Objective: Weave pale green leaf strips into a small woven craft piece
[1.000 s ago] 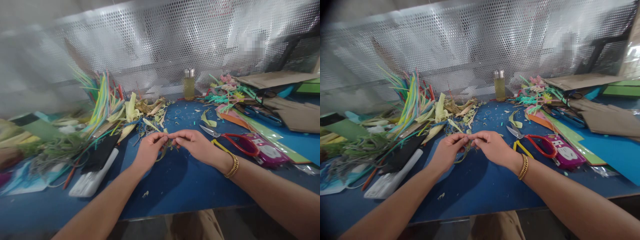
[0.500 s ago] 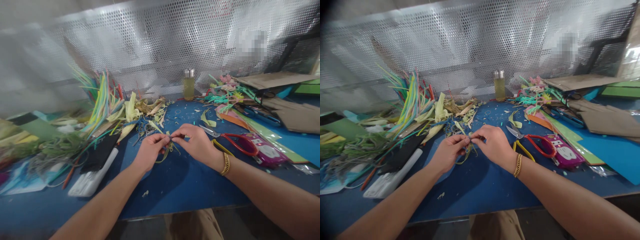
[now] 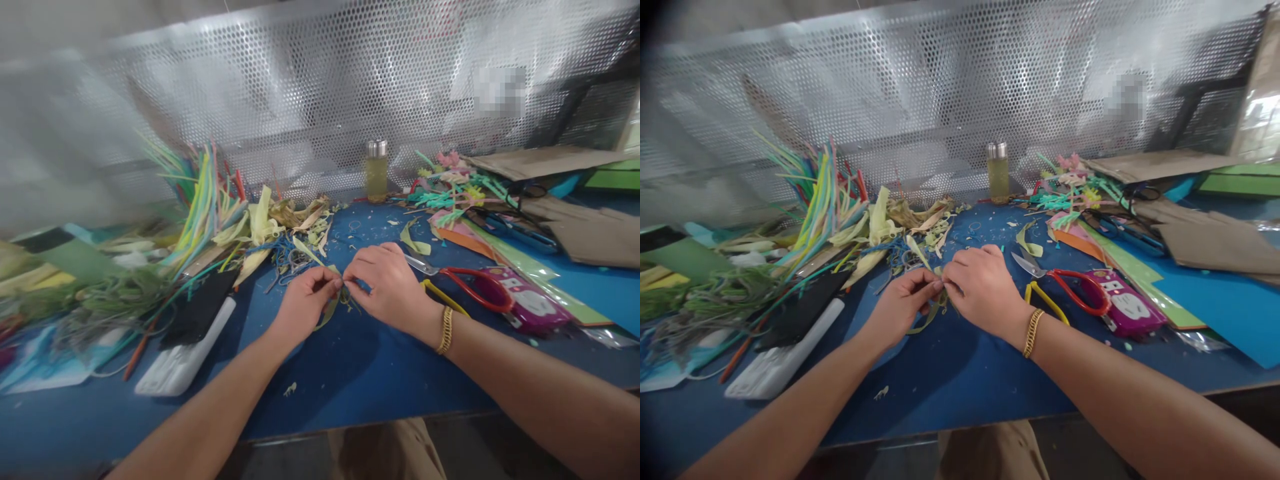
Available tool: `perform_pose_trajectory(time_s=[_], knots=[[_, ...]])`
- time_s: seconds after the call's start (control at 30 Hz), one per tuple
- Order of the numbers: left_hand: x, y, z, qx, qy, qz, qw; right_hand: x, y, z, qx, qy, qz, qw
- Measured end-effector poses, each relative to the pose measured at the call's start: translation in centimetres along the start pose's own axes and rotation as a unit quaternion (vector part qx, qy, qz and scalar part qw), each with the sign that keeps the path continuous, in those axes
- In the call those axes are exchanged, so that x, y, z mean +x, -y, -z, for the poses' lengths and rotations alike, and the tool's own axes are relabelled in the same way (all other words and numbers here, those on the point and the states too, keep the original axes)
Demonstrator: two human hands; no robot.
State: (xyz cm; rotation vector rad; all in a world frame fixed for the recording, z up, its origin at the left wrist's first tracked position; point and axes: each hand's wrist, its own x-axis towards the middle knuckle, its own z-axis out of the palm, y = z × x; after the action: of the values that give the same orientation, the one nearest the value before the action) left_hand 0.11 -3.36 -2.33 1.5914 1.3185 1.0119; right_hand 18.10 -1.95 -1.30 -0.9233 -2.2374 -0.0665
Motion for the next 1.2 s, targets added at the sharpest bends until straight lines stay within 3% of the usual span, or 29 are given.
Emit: perform_pose_trajectory(time_s=[0.17, 0.4, 0.63, 0.77, 0.9, 0.97, 1.07, 1.2], knots=[[0.0, -0.2, 0.0, 0.036, -0.016, -0.033, 0.999, 0.0, 0.1, -0.3, 0.029, -0.014, -0.03, 0.999], [-0.2, -0.7, 0.2, 0.184, -0.085, -0.173, 0.964, 0.2, -0.1, -0.8, 0.144, -0.012, -0.11, 0.983], [0.0, -0.2, 0.3, 0.215, -0.075, -0.165, 0.96, -0.2, -0.1, -1.0, 0.158, 0.003, -0.118, 0.98], [0.0, 0.5, 0.0, 0.2, -0.021, -0.152, 0.968, 0.3, -0.6, 1.7, 0.139, 0.054, -0.118, 0.982], [-0.7, 0.2, -0.5, 0.205, 0.033, -0.099, 0.973, 5.0, -4.4, 4.5, 0.09, 0.207, -0.082, 0.971], [-1.1, -0.1, -0.5, 0.199, 0.019, -0.092, 0.975, 8.6, -7.7, 4.1, 0.009, 0.22, -0.103, 0.97], [-1.4, -0.5, -0.3, 0.172, -0.006, -0.108, 0.979, 13.6, -12.9, 0.6, -0.169, 0.187, -0.179, 0.951], [-1.4, -0.4, 0.2, 0.142, -0.061, -0.14, 0.978, 17.5, -17.1, -5.7, -0.204, 0.181, -0.202, 0.941]])
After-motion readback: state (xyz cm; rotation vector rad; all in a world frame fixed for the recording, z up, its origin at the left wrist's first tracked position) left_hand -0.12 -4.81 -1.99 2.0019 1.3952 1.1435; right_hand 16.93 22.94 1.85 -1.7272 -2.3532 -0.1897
